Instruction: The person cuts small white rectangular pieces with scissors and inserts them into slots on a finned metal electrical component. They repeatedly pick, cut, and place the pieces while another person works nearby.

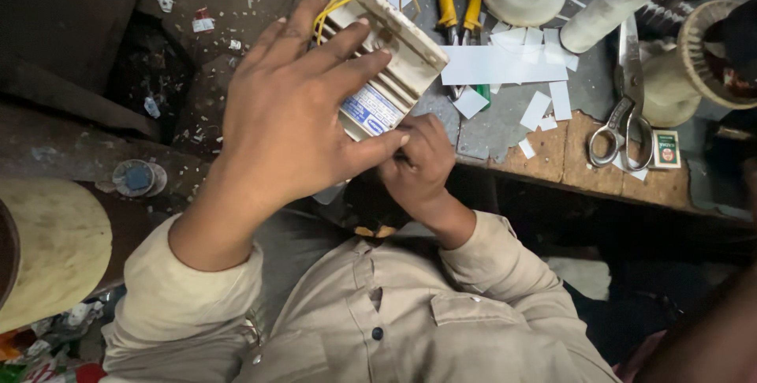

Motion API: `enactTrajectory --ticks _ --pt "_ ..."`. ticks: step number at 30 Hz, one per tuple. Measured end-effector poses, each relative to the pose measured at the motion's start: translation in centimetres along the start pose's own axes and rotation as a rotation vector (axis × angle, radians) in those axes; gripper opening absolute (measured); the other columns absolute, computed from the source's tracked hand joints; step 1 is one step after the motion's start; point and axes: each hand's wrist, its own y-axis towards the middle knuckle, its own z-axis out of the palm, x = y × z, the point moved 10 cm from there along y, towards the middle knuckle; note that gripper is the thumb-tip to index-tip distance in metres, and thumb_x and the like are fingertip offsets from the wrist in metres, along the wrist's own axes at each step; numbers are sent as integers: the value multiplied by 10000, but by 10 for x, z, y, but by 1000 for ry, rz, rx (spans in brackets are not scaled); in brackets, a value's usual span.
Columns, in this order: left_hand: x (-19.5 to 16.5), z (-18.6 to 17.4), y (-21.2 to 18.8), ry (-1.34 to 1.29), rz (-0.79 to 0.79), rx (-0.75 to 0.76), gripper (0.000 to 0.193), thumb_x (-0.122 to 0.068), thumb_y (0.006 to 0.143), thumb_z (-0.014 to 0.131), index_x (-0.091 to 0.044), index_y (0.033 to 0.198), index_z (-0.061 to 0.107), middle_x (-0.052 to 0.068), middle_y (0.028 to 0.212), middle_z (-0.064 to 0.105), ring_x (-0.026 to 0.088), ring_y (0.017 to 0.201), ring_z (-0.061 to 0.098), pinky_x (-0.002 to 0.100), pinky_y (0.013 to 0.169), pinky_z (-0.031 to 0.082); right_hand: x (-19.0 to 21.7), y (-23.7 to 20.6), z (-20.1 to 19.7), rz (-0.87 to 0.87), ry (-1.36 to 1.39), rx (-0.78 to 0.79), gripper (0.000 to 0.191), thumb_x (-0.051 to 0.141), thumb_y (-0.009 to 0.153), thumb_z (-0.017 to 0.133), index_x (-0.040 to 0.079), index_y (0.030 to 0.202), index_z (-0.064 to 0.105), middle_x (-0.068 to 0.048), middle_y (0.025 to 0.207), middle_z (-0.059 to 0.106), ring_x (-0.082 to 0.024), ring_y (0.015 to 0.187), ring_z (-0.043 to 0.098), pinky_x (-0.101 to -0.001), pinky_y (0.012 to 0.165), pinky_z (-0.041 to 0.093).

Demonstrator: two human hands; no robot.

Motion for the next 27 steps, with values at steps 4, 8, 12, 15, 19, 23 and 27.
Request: enactTrajectory --ticks 4,8,12,15,19,23,27 --pt "1 2 0 5 -5 8 632 -463 738 881 -114 1251 763 139 1395 666 439 1395 478 588 1139 387 2 -4 3 10 -3 62 276 -4 773 841 7 951 630 -168 1033 682 -349 864 662 -417 736 537" --pt "1 3 0 7 -1 4 623 -477 755 880 -114 1249 768 137 1389 668 436 1394 487 590 1138 381 -1 -7 0 62 24 82 339 11 785 856 7 1067 669 -195 1140 668 -339 964 698 -391 808 586" --pt "0 5 -1 16 7 18 646 -482 759 880 -91 1259 761 136 1392 668 453 1386 488 584 1135 385 -10 -9 -2 158 69 105 260 -37 813 854 3 1015 695 -185 1111 707 -240 859 714 -331 718 582" --pt "0 3 -1 27 4 11 622 -483 777 879 -106 1257 762 129 1403 664 447 1398 488 581 1151 382 0 -7 -3 37 85 109 258 -38 821 851 15 954 636 -135 1077 702 -283 926 710 -368 786 585" --pt "-1 5 0 24 -4 27 651 -490 754 876 -101 1263 760 127 1404 660 450 1402 485 582 1145 383 1 -6 -1 0 43 131 267 -42 776 828 13 972 655 -139 1045 681 -327 901 683 -399 771 556" --pt "-1 4 -1 27 3 21 639 -480 759 880 -104 1262 762 129 1406 659 450 1396 481 587 1141 379 -6 -3 -2 28 3 102 327 -19 783 829 0 1064 662 -149 1062 679 -336 919 680 -400 794 562" --pt "-1 4 -2 31 -2 29 665 -489 763 881 -89 1279 754 129 1407 661 449 1405 478 588 1145 381 -7 -2 3 3 18 129 313 -23 789 846 17 1041 665 -139 1057 696 -326 905 676 -395 781 550"
